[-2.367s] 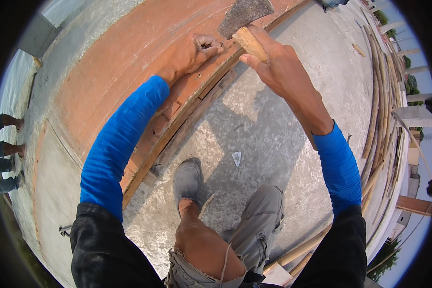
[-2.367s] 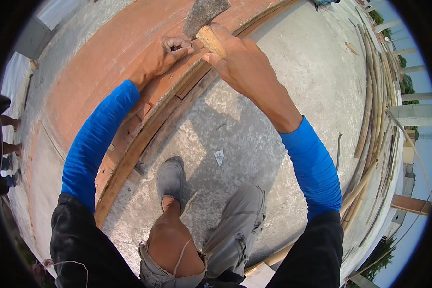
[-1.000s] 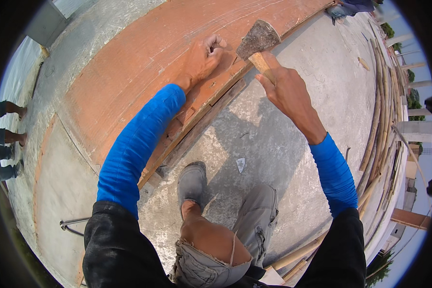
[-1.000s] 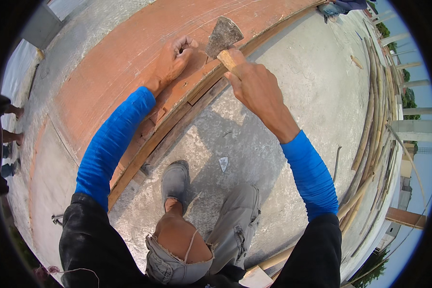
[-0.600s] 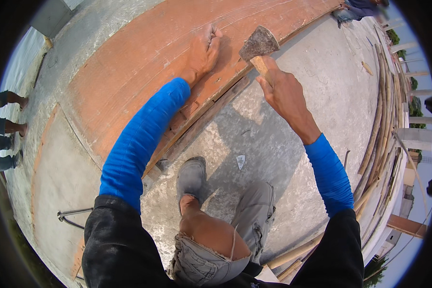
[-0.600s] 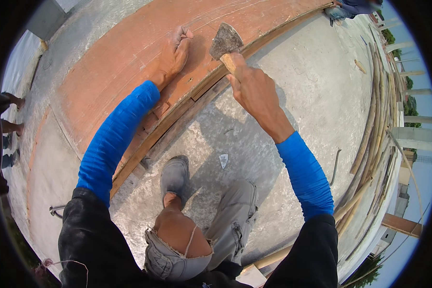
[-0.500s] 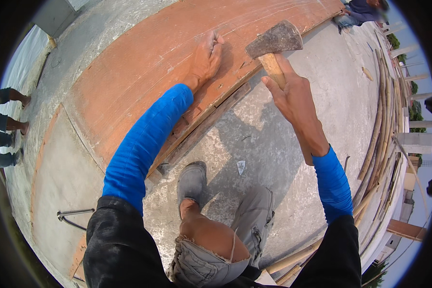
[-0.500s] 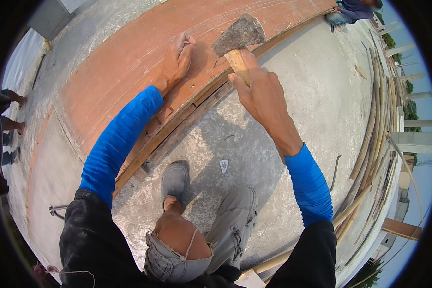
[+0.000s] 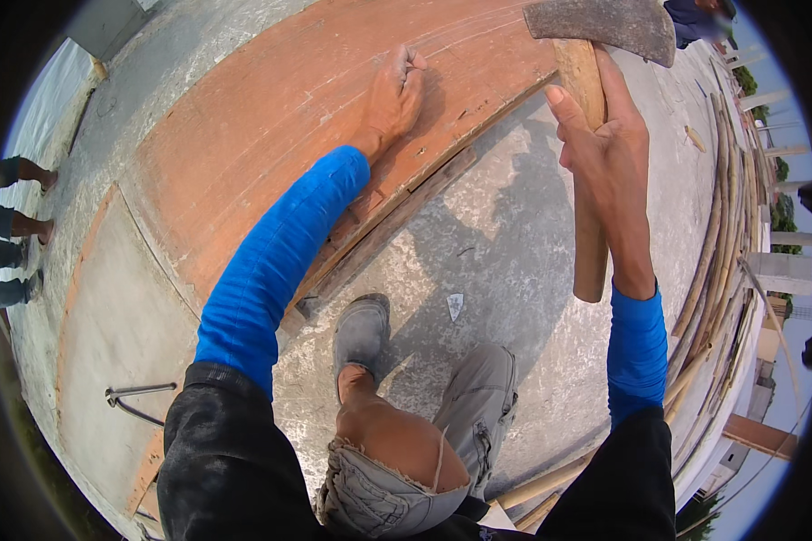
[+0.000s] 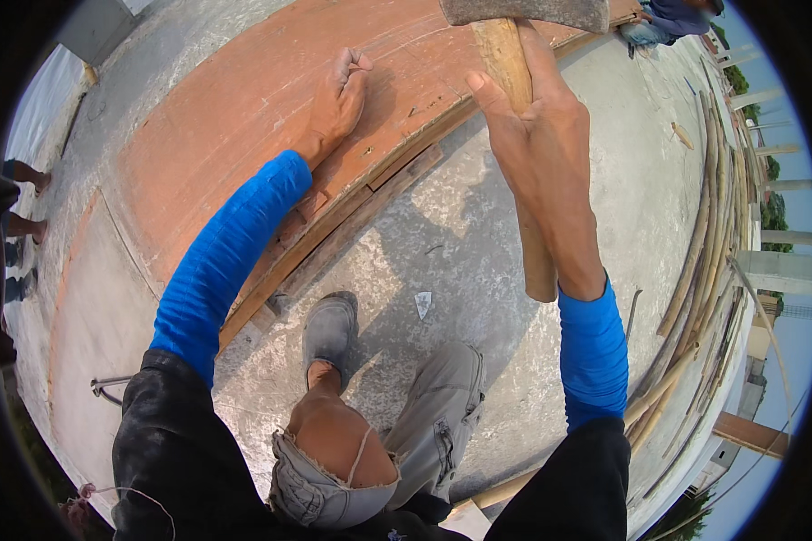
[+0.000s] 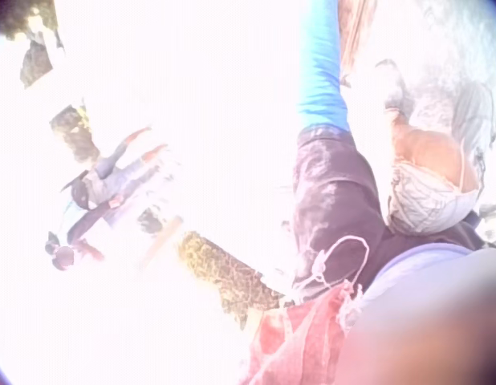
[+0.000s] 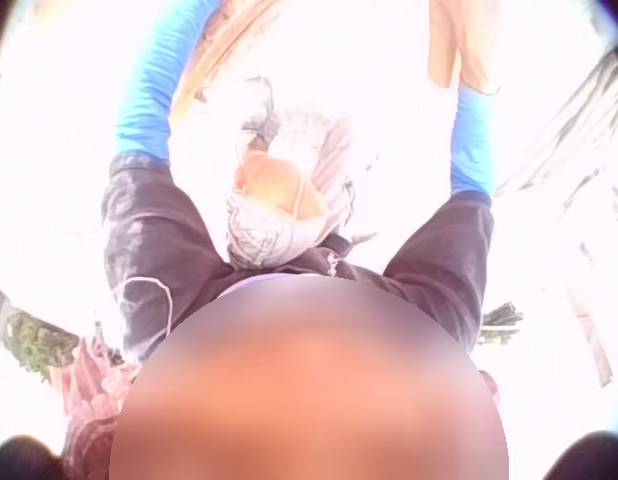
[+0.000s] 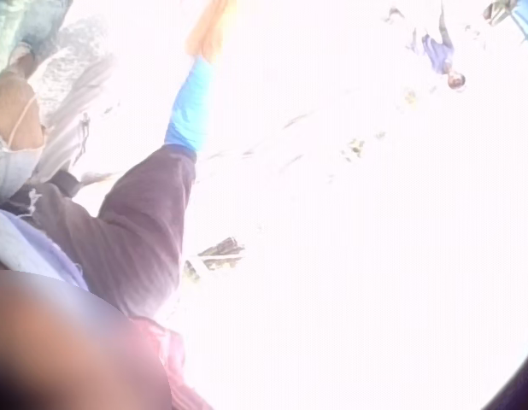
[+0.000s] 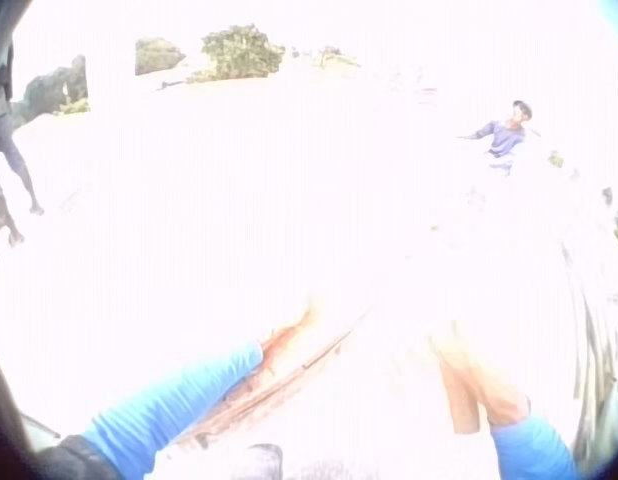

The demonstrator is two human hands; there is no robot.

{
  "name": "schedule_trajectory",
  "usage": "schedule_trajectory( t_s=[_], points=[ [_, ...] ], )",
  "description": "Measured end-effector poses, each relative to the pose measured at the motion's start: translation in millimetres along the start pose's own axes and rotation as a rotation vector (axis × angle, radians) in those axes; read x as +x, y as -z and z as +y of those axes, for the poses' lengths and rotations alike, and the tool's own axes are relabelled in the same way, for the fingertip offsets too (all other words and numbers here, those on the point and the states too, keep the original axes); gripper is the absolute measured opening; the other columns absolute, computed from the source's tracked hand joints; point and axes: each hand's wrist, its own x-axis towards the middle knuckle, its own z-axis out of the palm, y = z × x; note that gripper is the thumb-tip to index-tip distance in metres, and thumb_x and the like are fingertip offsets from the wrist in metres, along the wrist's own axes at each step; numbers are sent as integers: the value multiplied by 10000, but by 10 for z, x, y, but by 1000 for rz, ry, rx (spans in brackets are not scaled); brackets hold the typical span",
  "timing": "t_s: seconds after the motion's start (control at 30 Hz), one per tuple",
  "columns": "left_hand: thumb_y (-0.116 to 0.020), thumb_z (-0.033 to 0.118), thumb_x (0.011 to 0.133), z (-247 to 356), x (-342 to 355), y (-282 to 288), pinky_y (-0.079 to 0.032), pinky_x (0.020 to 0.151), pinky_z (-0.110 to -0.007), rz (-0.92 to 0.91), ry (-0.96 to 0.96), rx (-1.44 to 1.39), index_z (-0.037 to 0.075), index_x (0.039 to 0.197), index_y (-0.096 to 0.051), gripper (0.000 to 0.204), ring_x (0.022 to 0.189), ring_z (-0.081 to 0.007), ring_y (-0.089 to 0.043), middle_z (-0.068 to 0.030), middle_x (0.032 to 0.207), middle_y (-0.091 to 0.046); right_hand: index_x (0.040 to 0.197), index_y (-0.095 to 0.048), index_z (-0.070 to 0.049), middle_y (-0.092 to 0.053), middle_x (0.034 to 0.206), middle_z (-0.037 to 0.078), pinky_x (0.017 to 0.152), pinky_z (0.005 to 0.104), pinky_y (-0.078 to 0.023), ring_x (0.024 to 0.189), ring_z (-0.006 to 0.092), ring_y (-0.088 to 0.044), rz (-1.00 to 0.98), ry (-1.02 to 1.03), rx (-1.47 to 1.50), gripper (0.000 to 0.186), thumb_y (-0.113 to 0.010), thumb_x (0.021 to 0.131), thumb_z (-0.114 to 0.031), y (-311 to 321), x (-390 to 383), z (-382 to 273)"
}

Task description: The person uses a hammer to drive nails into a wooden plank laid on a concrete surface. They repeatedly pick up nails, position them on the wood, and strike them with the hammer. Another person is visible nearby assisting with the plank.

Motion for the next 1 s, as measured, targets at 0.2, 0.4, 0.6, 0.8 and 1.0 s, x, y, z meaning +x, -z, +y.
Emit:
schedule_trajectory(
  t_s=[0.2, 0.4, 0.6, 0.8, 1.0],
  points=[
    [-485, 194, 1017, -24, 23, 12, -480, 773, -451, 27, -59, 36, 49, 1134, -572, 206, 822, -283, -592, -159, 850, -618, 1524, -473, -81, -728, 831, 200, 614, 438, -572, 736, 393, -744, -145, 17, -367, 602, -729, 1006, -250, -360, -121, 138],
    [-470, 210, 1020, 20, 11, 2, -482, 779, -462, 42, 19, 1, 23, 1141, -560, 240, 822, -320, -591, -197, 857, -601, 1551, -451, -84, -752, 900, 277, 670, 532, -576, 831, 488, -747, -407, -4, -319, 645, -725, 999, -275, -121, -5, 382],
    [-465, 203, 1020, -50, -4, 11, -486, 783, -465, 43, -28, 1, 8, 1156, -543, 250, 816, -327, -588, -199, 867, -603, 1549, -471, -73, -751, 891, 277, 707, 544, -590, 817, 477, -748, -71, -16, -219, 640, -729, 992, -254, -237, 248, 16],
    [-470, 182, 1016, 25, 49, -9, -476, 737, -458, 137, -117, -30, 7, 1150, -544, 233, 748, -298, -567, -183, 783, -572, 1542, -494, -64, -761, 940, 290, 728, 508, -593, 850, 466, -758, -465, -66, -548, 610, -714, 990, -205, -190, 81, 258],
    [-505, 131, 1031, 47, -2, 43, -490, 756, -499, 33, 58, -94, 9, 1080, -539, 136, 820, -437, -609, -273, 895, -613, 1564, -489, -93, -764, 977, 284, 715, 491, -591, 857, 463, -763, -50, -105, -171, 625, -710, 1001, -254, -82, 265, 33]
  ],
)
